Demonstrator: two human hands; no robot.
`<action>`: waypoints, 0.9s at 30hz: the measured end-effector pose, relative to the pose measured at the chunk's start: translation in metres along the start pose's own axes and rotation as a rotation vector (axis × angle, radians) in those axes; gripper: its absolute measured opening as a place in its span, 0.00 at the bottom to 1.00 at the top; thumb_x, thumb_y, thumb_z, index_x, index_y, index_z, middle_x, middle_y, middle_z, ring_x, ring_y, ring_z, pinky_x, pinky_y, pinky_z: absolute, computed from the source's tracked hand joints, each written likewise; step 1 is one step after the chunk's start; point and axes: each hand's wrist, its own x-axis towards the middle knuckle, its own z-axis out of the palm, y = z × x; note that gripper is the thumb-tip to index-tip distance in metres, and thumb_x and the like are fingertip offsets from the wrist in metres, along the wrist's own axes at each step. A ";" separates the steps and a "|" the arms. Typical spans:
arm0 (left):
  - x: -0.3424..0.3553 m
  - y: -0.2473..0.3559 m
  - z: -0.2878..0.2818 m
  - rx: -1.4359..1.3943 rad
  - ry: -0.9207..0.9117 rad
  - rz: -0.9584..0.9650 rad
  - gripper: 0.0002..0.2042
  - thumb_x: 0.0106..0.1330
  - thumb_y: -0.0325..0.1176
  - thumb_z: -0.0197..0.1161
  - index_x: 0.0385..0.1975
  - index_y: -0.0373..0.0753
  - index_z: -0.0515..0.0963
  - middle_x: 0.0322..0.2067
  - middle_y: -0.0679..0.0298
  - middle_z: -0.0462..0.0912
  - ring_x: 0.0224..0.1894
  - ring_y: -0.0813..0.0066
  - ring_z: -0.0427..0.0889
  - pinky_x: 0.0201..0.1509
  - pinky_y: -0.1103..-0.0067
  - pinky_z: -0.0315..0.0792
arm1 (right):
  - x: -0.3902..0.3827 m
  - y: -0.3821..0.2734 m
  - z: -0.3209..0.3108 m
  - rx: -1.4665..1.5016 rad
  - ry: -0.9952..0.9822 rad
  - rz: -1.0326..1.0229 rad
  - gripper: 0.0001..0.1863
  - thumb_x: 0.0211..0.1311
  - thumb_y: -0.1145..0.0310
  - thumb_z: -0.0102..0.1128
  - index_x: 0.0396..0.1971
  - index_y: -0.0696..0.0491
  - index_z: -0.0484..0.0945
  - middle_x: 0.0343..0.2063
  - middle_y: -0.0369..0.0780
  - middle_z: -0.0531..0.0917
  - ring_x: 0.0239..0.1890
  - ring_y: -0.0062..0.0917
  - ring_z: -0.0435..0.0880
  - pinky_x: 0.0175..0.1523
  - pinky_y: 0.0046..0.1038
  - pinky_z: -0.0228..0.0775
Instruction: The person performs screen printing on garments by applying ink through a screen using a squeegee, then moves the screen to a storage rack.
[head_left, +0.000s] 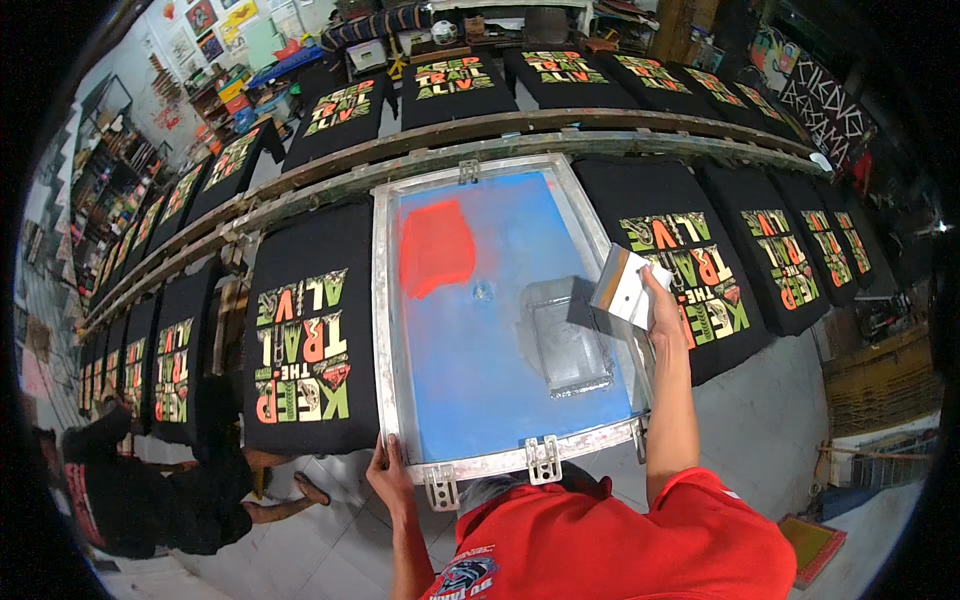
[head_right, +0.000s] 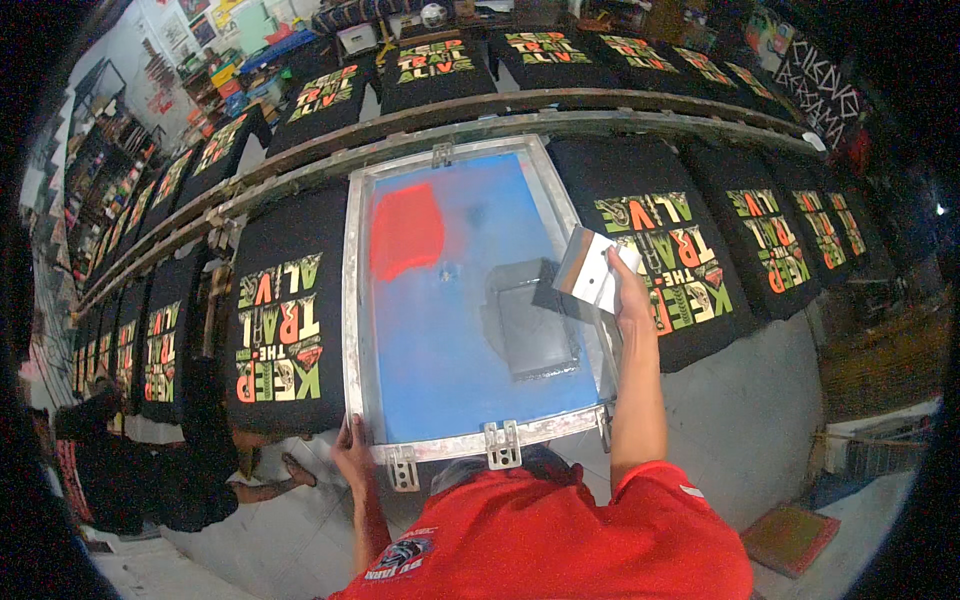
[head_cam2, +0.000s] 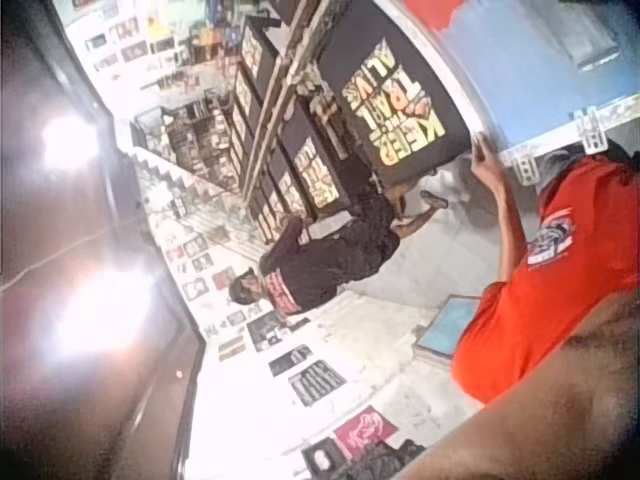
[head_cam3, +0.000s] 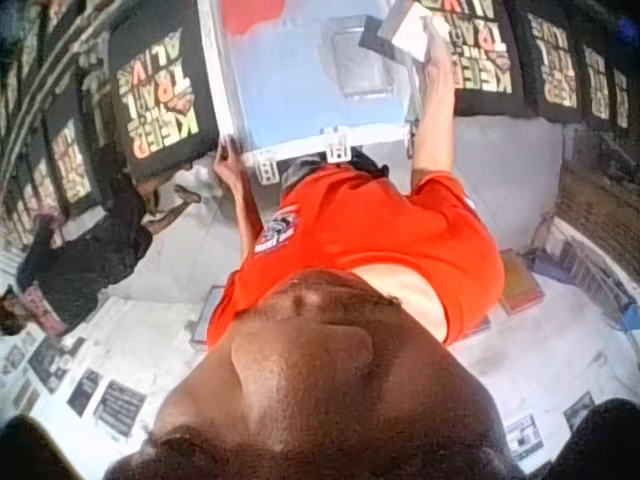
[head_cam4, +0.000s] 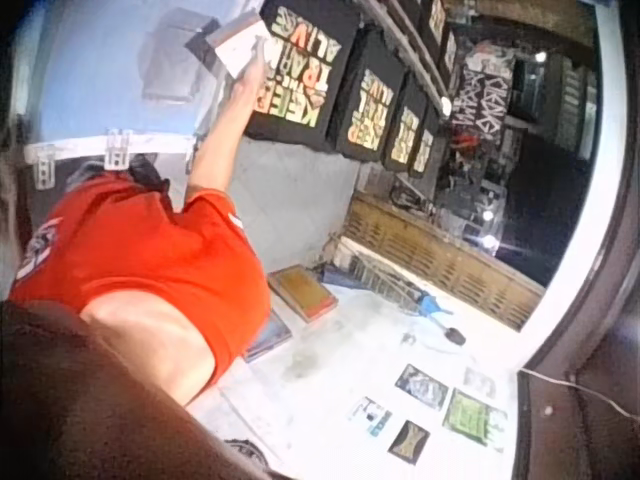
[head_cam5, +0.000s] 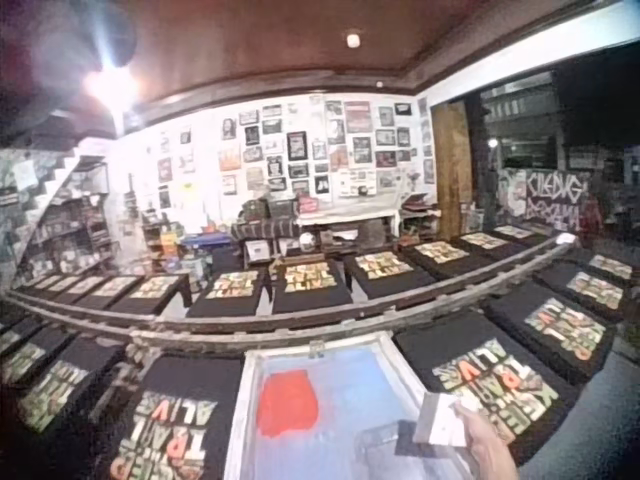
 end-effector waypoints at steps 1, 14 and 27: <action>0.001 -0.003 0.002 0.008 0.016 0.029 0.21 0.72 0.35 0.63 0.59 0.28 0.75 0.45 0.56 0.85 0.44 0.78 0.79 0.48 0.80 0.73 | 0.000 -0.002 -0.002 0.004 -0.010 0.005 0.25 0.62 0.56 0.70 0.53 0.56 0.78 0.43 0.37 0.85 0.44 0.25 0.83 0.51 0.29 0.73; 0.017 -0.081 0.009 -0.059 0.050 0.029 0.26 0.73 0.42 0.62 0.59 0.23 0.73 0.53 0.47 0.81 0.47 0.68 0.83 0.48 0.75 0.76 | -0.045 -0.002 0.022 -0.404 0.045 -0.028 0.22 0.52 0.66 0.76 0.46 0.59 0.83 0.40 0.39 0.87 0.40 0.22 0.86 0.48 0.27 0.77; 0.023 -0.081 0.009 0.100 0.084 0.154 0.25 0.72 0.46 0.62 0.54 0.26 0.78 0.32 0.60 0.83 0.27 0.77 0.73 0.27 0.76 0.67 | -0.097 0.003 0.047 -1.340 -0.376 -0.738 0.15 0.50 0.79 0.60 0.40 0.53 0.83 0.34 0.45 0.85 0.43 0.42 0.83 0.61 0.45 0.63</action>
